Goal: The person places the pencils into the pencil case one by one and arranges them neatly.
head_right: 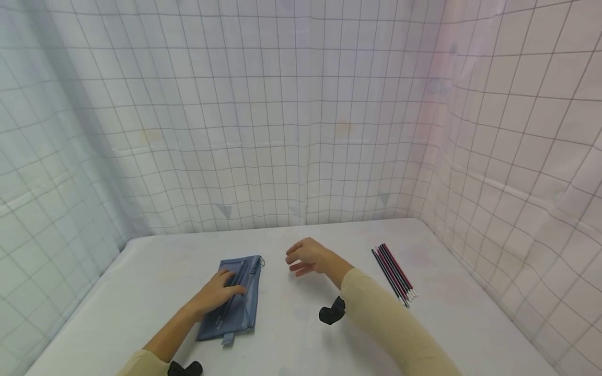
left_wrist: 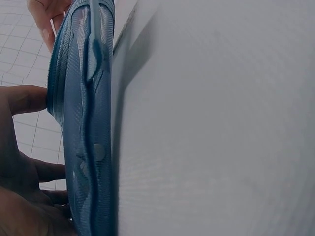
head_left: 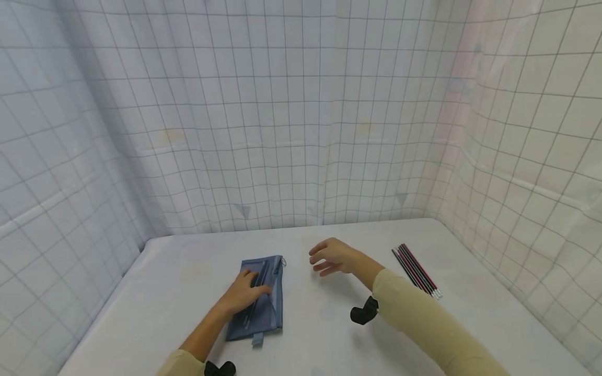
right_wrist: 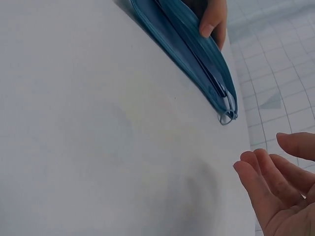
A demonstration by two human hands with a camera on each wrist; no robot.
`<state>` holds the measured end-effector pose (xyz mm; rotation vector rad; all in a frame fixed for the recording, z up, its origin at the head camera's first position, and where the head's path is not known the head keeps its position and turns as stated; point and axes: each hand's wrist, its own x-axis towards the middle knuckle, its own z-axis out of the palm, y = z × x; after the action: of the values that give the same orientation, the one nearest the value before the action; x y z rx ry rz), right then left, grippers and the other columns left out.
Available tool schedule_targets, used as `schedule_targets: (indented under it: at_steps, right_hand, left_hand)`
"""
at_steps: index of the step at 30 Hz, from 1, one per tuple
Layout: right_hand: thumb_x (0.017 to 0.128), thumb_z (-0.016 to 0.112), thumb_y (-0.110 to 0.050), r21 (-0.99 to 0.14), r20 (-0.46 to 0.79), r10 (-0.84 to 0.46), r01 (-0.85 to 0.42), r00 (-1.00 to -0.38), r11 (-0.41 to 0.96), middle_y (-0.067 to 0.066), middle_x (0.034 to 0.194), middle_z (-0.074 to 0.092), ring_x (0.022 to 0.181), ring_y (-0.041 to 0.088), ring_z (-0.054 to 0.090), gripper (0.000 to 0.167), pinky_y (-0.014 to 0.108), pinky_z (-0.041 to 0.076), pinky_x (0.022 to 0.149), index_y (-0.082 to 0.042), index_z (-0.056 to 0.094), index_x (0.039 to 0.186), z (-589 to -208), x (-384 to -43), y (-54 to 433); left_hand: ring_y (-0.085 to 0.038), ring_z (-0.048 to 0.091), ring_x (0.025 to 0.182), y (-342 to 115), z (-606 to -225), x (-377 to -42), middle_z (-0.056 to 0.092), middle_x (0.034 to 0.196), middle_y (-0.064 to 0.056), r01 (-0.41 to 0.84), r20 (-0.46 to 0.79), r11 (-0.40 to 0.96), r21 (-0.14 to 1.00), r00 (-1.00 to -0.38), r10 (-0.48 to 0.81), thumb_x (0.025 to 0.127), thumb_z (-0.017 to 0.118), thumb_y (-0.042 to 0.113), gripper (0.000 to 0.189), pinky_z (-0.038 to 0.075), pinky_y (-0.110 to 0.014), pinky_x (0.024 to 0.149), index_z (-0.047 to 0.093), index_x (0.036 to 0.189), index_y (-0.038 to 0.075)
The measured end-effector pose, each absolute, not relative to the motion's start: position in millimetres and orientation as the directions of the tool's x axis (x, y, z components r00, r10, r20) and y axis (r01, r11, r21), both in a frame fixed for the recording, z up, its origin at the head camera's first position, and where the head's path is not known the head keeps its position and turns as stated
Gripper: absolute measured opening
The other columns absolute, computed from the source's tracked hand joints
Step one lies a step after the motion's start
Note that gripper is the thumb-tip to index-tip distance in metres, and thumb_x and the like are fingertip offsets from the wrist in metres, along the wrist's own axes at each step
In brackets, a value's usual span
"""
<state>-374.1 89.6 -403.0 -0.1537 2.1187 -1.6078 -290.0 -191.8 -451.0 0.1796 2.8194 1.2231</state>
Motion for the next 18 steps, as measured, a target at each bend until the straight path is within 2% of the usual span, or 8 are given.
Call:
schedule_targets:
  at_steps: [8, 18]
  right_hand:
    - [0.096, 0.07, -0.005, -0.923, -0.298, -0.312, 0.189, -0.902, 0.336, 0.016, 0.116, 0.07, 0.105, 0.033, 0.071, 0.044, 0.042, 0.061, 0.08, 0.008, 0.06, 0.136, -400, -376, 120]
    - [0.096, 0.071, -0.006, -0.923, -0.281, -0.261, 0.185, -0.923, 0.338, 0.019, 0.12, 0.068, 0.113, 0.04, 0.068, 0.045, 0.044, 0.06, 0.083, 0.01, 0.058, 0.137, -399, -377, 155]
  left_hand:
    - [-0.059, 0.025, 0.144, -193, -453, -291, 0.026, 0.158, -0.039, 0.09, -0.004, 0.682, 0.726, -0.991, 0.135, 0.09, 0.07, 0.038, 0.082, 0.026, -0.071, 0.112, 0.043, 0.147, -0.015]
    - [-0.06, 0.024, 0.144, -193, -454, -291, 0.026, 0.158, -0.038, 0.067, -0.018, 0.679, 0.731, -0.993, 0.117, 0.09, 0.07, 0.039, 0.083, 0.025, -0.071, 0.113, 0.042, 0.148, -0.014]
